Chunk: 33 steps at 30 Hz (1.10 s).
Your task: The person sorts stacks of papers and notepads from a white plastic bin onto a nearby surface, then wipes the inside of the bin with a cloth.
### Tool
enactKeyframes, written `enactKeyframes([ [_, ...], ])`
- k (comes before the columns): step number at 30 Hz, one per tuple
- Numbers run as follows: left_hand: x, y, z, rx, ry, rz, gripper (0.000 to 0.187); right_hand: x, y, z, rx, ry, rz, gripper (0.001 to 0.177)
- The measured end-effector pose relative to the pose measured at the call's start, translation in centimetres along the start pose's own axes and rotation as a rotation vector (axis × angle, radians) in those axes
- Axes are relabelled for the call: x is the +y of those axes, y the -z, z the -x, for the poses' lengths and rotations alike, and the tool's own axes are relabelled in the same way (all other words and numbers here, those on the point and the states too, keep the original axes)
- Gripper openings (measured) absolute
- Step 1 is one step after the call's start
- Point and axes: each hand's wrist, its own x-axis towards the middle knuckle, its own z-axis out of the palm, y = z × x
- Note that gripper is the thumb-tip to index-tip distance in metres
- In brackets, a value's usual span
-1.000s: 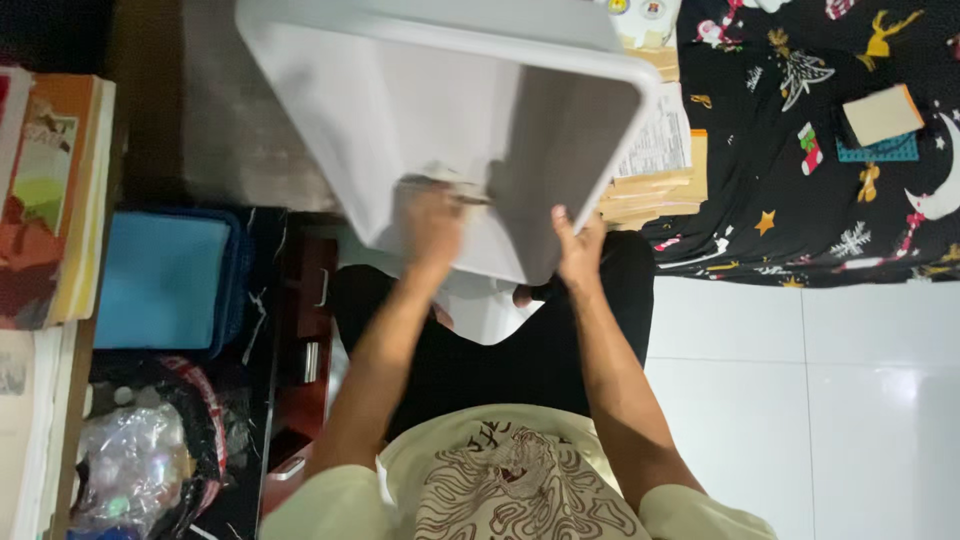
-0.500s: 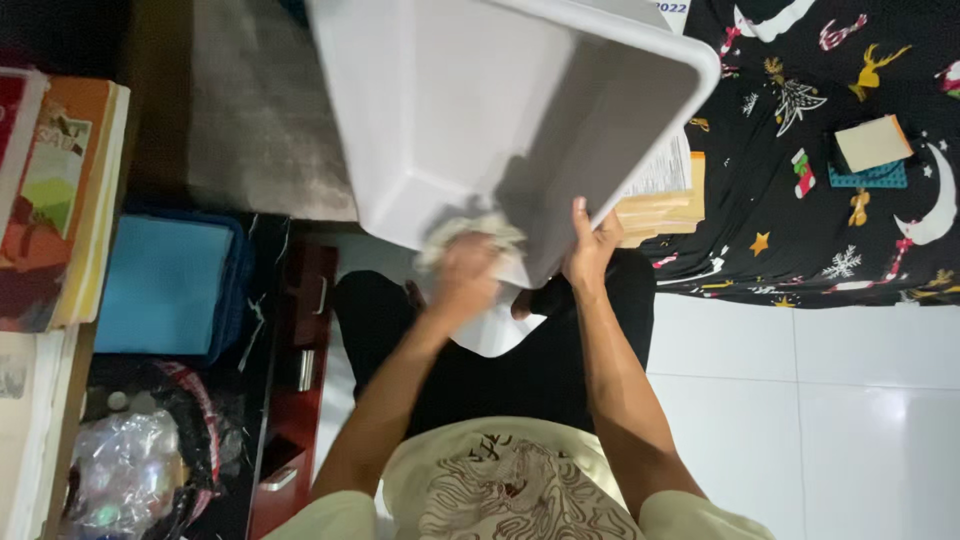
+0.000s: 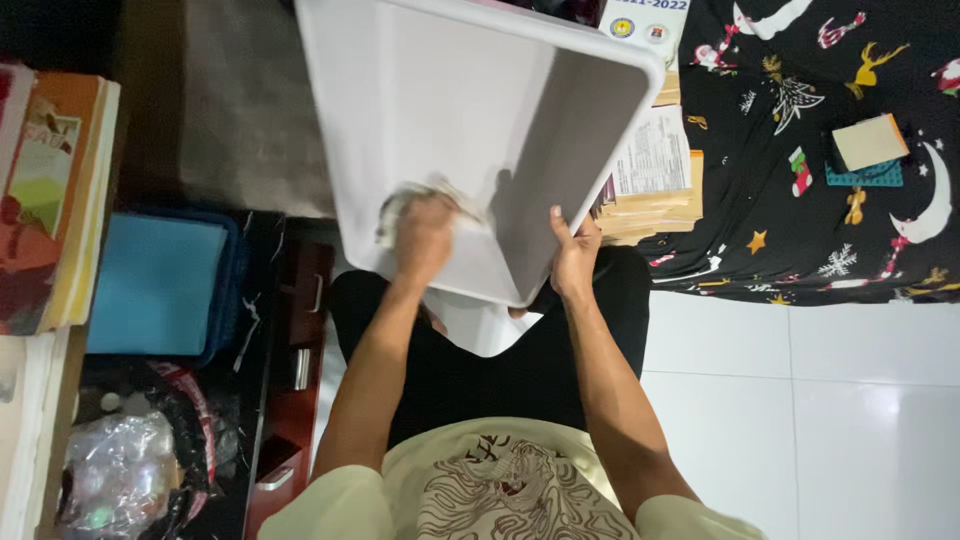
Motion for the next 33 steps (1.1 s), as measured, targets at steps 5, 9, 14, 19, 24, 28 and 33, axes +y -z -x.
enactKeyframes([
  [5, 5.0, -1.0, -4.6, 0.345, 0.046, 0.074, 0.042, -0.1, -2.3, 2.0, 0.044, -0.117, 0.217, 0.021],
  [9, 5.5, -0.5, -10.8, 0.185, -0.218, -0.184, 0.055, 0.0, -2.8, 3.3, -0.040, -0.177, 0.221, 0.024],
  [14, -4.2, 3.9, -11.6, 0.347, -0.181, -0.396, 0.049, -0.9, -1.3, 3.3, -0.073, -0.042, 0.325, 0.028],
  [19, -1.6, -0.7, -0.7, 0.233, 0.126, -0.302, 0.043, -1.9, -1.3, 1.7, -0.008, 0.016, 0.144, 0.026],
  [24, 7.2, -8.5, 0.1, -0.221, 0.152, 0.219, 0.038, -2.4, -1.9, 0.9, -0.045, 0.106, 0.327, 0.026],
  [28, 9.4, -6.0, 2.2, -0.368, -0.164, 0.171, 0.026, -4.9, -1.5, -0.9, -0.025, 0.173, 0.424, 0.023],
  [33, 3.0, 0.6, 4.9, -0.261, -0.166, -0.142, 0.051, -8.8, -1.5, -2.4, -0.055, 0.086, 0.334, 0.030],
])
